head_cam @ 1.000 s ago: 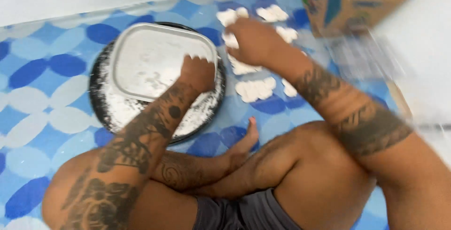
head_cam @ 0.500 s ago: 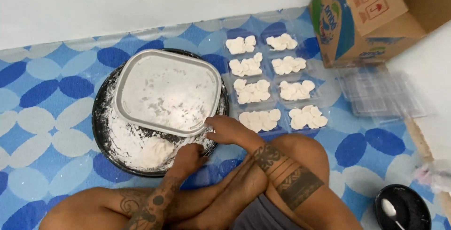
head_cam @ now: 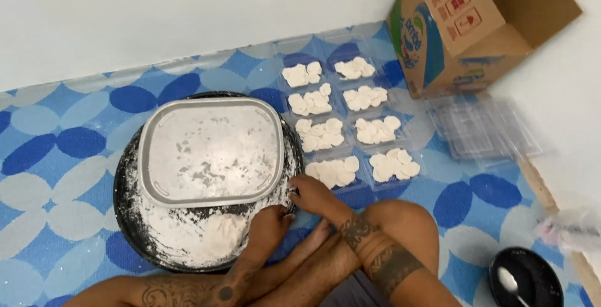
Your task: The person prepares small white dough items, flattening them by hand and placing them into individual plastic trays on the floor.
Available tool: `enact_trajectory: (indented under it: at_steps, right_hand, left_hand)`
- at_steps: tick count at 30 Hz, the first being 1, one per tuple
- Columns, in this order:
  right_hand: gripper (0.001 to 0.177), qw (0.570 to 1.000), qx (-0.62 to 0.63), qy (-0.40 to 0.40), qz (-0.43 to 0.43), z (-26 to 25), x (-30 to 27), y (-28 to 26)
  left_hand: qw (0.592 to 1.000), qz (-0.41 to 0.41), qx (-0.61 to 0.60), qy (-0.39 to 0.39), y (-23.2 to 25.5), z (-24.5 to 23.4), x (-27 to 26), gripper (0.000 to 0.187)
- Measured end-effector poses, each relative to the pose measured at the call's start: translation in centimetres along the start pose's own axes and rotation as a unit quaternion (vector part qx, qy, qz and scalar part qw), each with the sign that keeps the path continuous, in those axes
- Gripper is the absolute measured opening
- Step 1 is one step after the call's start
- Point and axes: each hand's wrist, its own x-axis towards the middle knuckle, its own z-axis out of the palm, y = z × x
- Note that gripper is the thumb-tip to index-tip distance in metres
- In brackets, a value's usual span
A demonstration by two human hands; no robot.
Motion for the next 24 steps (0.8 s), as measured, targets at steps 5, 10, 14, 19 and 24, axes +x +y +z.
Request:
enact_trajectory:
  at_steps: [5,10,14,19,24]
  right_hand:
    - [0.029,1.000,-0.015,0.015,-0.005,0.5,-0.5,0.2]
    - [0.036,0.985,-0.024,0.128,-0.111,5.8,2.1,2.1]
    - [0.030,0.995,0.042,0.064,-0.064,5.6,1.6,-5.8]
    - [0.037,0.991,0.104,0.070,-0.035,7.2,0.9,-10.9]
    - [0.046,0.941,0.307,0.117,0.081,6.4,0.3,-15.8]
  left_hand:
    - [0.981,0.084,0.034,0.173,-5.5,-5.6,-1.7,0.049]
    - [0.996,-0.088,0.003,0.033,-12.3,-6.3,-2.9,0.112]
    - [0.996,-0.087,-0.030,0.015,-9.3,-8.9,-4.9,0.100]
    - [0.985,-0.062,-0.118,0.106,-12.0,-4.4,-2.7,0.087]
    - [0.912,-0.049,-0.372,0.167,-8.7,-3.7,-1.5,0.064]
